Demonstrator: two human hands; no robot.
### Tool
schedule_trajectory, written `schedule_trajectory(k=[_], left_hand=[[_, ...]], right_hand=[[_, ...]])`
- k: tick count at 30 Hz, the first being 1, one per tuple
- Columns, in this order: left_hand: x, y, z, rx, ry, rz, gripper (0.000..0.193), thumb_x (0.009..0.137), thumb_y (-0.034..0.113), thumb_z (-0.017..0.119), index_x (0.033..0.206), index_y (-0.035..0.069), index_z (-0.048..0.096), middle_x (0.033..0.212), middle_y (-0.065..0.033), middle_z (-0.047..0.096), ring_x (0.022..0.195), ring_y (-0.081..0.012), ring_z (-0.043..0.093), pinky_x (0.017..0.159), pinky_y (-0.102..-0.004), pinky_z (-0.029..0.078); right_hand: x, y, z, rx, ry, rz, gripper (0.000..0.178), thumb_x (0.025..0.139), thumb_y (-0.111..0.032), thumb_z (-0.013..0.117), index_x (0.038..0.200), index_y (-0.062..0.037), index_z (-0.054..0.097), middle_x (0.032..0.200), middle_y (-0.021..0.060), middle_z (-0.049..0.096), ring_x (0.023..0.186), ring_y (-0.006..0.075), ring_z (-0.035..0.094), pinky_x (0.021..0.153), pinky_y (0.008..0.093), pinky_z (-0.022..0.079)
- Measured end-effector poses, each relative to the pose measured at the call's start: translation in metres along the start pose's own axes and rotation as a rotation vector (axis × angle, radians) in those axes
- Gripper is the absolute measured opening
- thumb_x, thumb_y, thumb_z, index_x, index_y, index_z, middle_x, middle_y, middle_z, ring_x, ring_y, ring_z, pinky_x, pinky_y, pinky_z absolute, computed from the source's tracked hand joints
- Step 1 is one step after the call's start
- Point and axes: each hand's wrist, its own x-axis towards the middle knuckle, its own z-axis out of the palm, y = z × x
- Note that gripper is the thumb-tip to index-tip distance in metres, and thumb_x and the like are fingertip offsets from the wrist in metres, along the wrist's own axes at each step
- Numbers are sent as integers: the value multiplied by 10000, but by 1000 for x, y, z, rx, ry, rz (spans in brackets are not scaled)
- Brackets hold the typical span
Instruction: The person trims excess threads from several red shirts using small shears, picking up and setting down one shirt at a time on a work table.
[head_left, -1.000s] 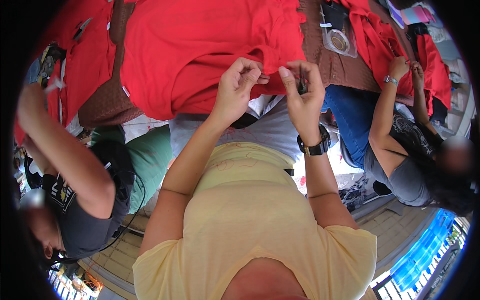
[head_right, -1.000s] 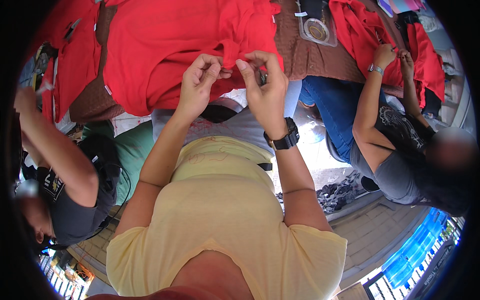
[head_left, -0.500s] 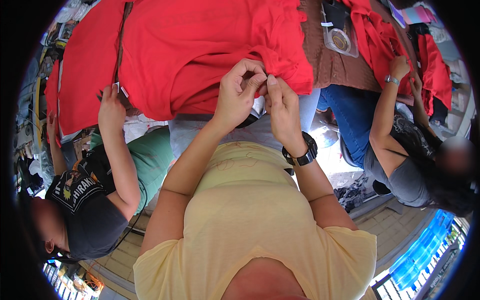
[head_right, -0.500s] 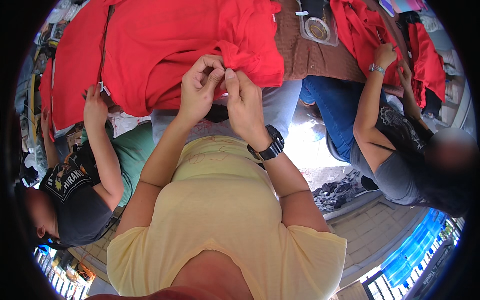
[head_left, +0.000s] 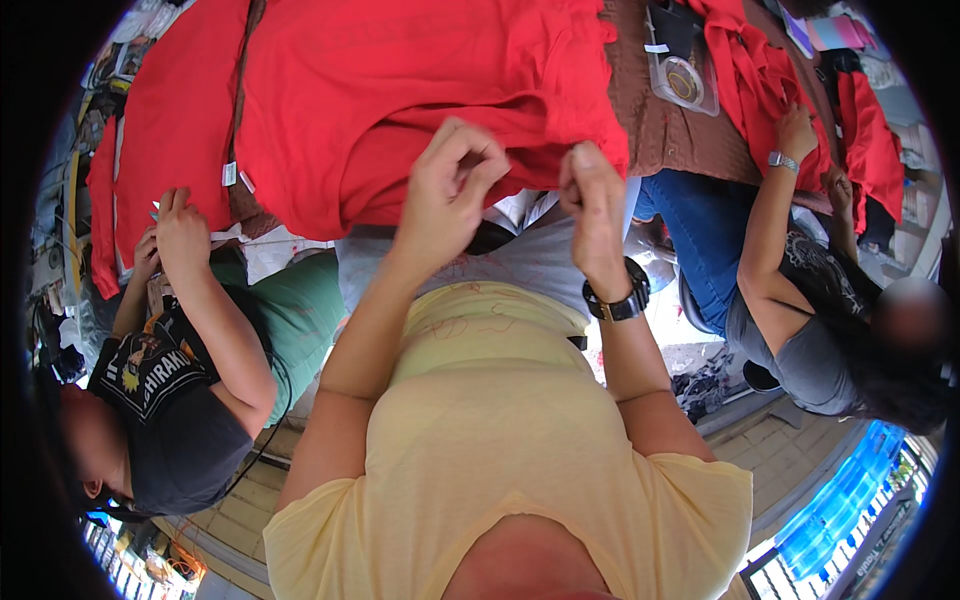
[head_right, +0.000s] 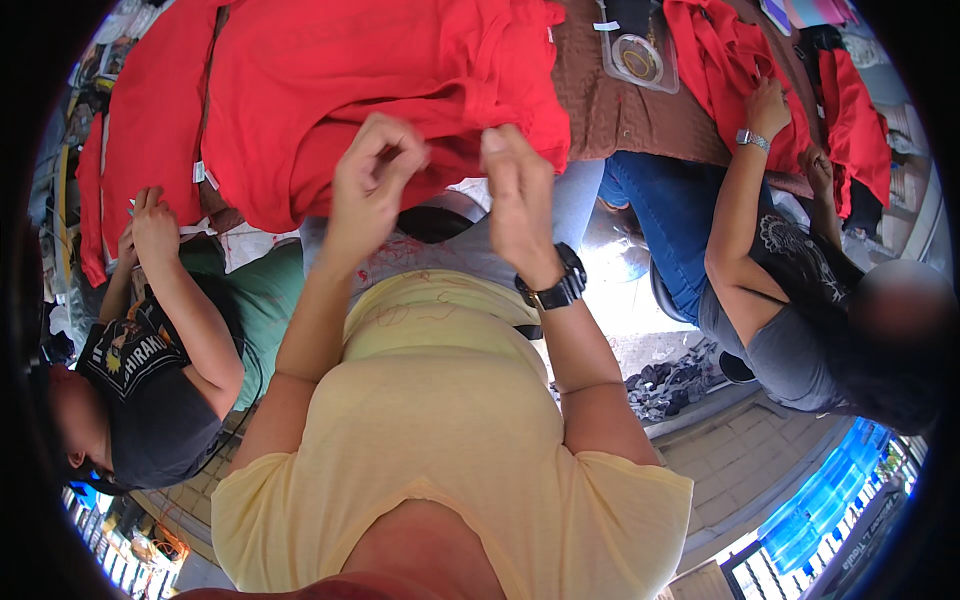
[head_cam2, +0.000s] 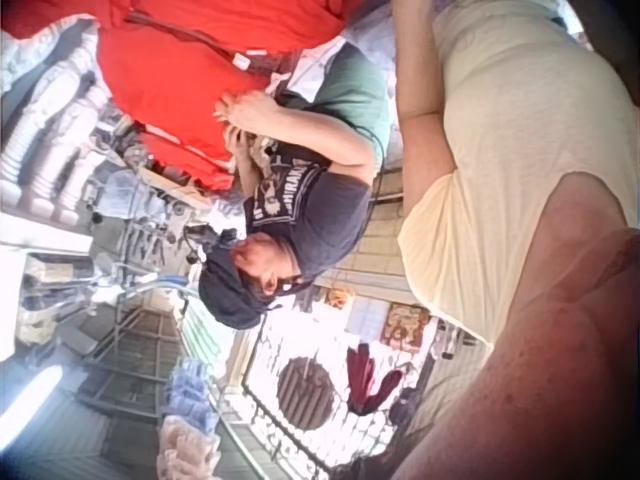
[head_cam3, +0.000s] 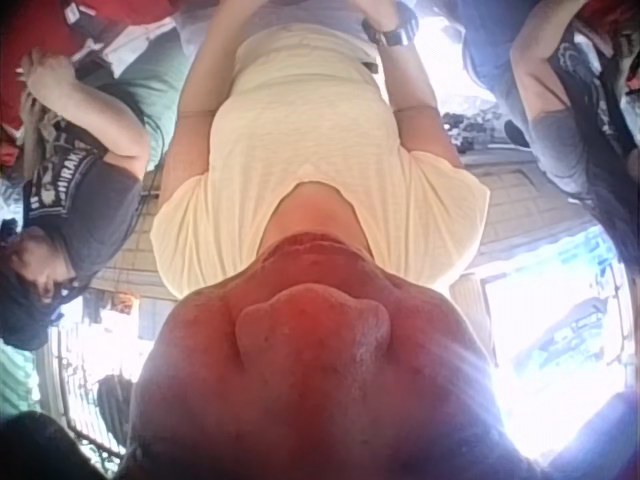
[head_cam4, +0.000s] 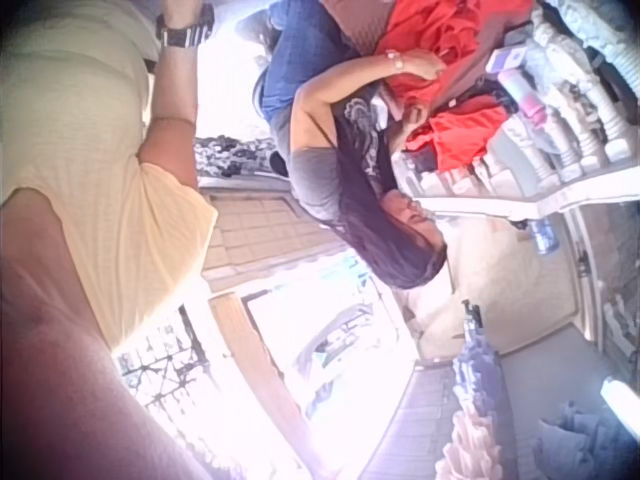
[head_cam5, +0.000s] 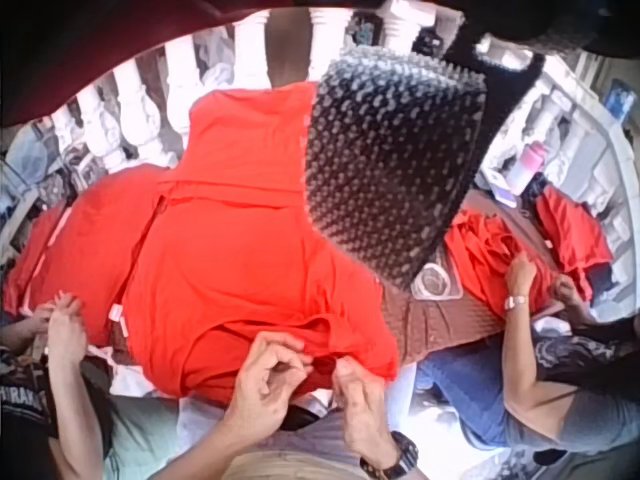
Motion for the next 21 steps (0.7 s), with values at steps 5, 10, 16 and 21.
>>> schedule_trajectory(k=[5, 10, 16, 21], left_hand=[[-8, 37, -42, 252, -324, -222, 159, 896, 57, 682, 1016, -8, 601, 916, -59, 576, 851, -149, 569, 804, -279, 483], [15, 17, -10, 578, -69, 176, 313, 862, 131, 729, 1141, 27, 630, 1113, -133, 553, 1002, -243, 586, 842, -334, 500], [33, -4, 22, 126, -51, -128, 175, 951, 119, 657, 1074, -2, 631, 946, -39, 614, 911, -123, 586, 812, -280, 491], [33, 0, 30, 64, -92, -51, 137, 976, 88, 613, 1075, -5, 634, 980, -27, 612, 926, -101, 578, 826, -261, 489]], right_hand=[[-4, 10, -12, -194, 225, -306, 131, 866, -23, 666, 894, -9, 539, 701, -12, 537, 572, 31, 421, 496, 220, 308], [2, 19, 1, -61, 246, -355, 148, 840, 10, 672, 915, -4, 545, 752, 14, 626, 533, 13, 432, 468, 203, 295], [0, 13, 3, -234, 245, -377, 207, 806, 9, 713, 926, -6, 545, 763, 29, 674, 460, 6, 400, 415, 214, 270], [0, 12, 9, -150, 298, -399, 235, 810, -4, 737, 969, 2, 563, 825, 50, 669, 475, 17, 431, 410, 222, 281]])
